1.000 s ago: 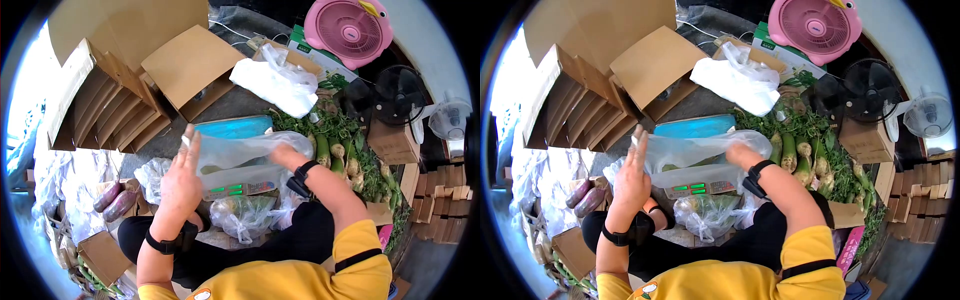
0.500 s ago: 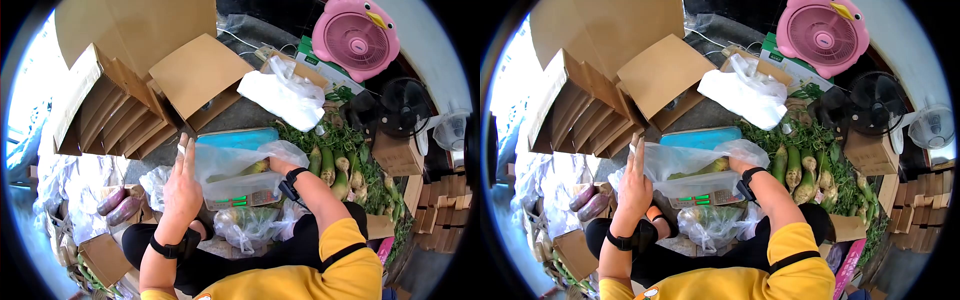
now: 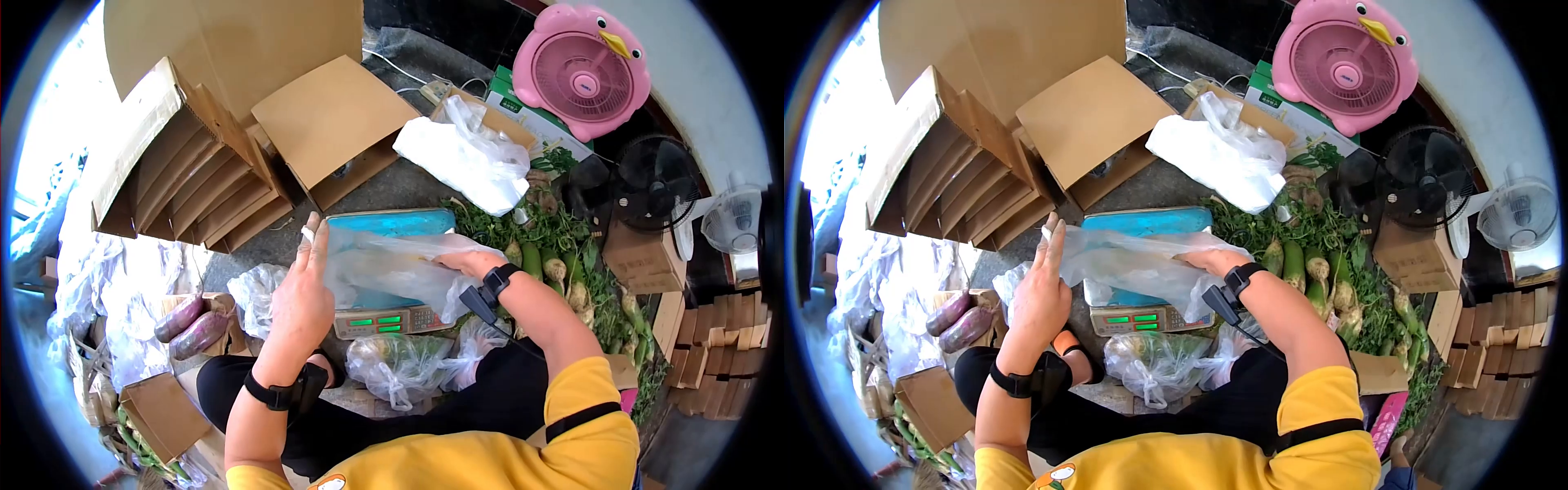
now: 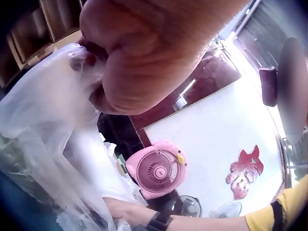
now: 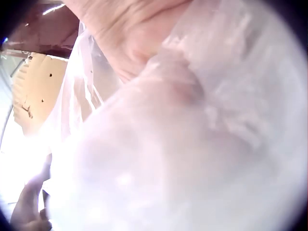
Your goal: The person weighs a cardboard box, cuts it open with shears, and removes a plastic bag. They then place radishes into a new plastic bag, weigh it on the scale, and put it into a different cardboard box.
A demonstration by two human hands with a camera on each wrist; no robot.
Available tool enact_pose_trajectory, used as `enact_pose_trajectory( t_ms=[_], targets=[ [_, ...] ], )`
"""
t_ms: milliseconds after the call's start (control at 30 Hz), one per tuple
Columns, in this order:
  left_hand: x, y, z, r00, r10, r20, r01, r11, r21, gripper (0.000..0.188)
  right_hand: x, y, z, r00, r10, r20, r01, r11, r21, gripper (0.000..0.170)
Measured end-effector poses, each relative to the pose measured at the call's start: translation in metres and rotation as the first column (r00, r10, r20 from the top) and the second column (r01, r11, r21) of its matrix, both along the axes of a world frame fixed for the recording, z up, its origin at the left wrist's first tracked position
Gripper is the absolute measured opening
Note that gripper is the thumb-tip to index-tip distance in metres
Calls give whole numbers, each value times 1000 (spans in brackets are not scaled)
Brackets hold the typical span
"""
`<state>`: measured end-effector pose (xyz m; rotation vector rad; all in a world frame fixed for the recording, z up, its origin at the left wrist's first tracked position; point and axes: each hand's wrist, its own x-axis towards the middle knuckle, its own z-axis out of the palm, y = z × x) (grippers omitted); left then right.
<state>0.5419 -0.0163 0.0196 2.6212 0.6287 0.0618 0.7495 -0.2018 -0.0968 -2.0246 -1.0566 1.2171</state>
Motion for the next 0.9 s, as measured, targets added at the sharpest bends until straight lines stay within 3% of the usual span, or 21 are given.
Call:
enact_pose_trajectory(
  t_ms=[200,267,333,400,467,533,567,633,667,733,767,867,900],
  targets=[
    [-8,6,-4,995,27,97,-14,990,-138,67,-18,32,34,974,-98,203,62,982,179,24],
    [-10,12,-13,991,69,112,-55,991,-120,62,-8,45,24,899,33,437,31,990,-137,30],
    [-14,19,-14,986,107,127,-94,990,-105,56,-11,63,28,883,33,468,23,993,-113,31],
    [-17,29,-7,991,64,-114,-72,996,-62,45,-21,86,41,830,91,550,-39,994,-105,30],
    [-19,38,2,969,161,-187,-161,987,11,41,-33,100,63,794,128,594,-85,991,-100,29],
    [-23,44,14,931,260,-256,-246,965,88,38,-48,107,80,628,139,766,-315,945,87,22],
    [-25,44,21,947,312,-79,-297,941,159,36,-50,110,77,624,142,768,-325,942,89,22],
    [-26,52,21,920,321,227,-372,896,242,39,-54,116,79,390,42,920,-497,850,172,18],
    [-23,55,17,916,327,232,-380,893,242,39,-54,112,82,385,43,922,-504,847,171,18],
    [-16,57,8,894,253,370,-223,967,-122,40,-62,95,120,468,209,859,-516,853,73,9],
    [-11,57,-1,910,213,355,-73,927,-368,48,-60,90,126,445,272,853,-579,814,42,9],
    [2,31,3,926,146,348,218,545,-809,58,-62,71,168,483,277,831,-602,794,85,16],
    [10,21,-3,863,168,477,305,579,-756,43,-61,64,171,482,272,833,-593,801,81,16]
  ],
)
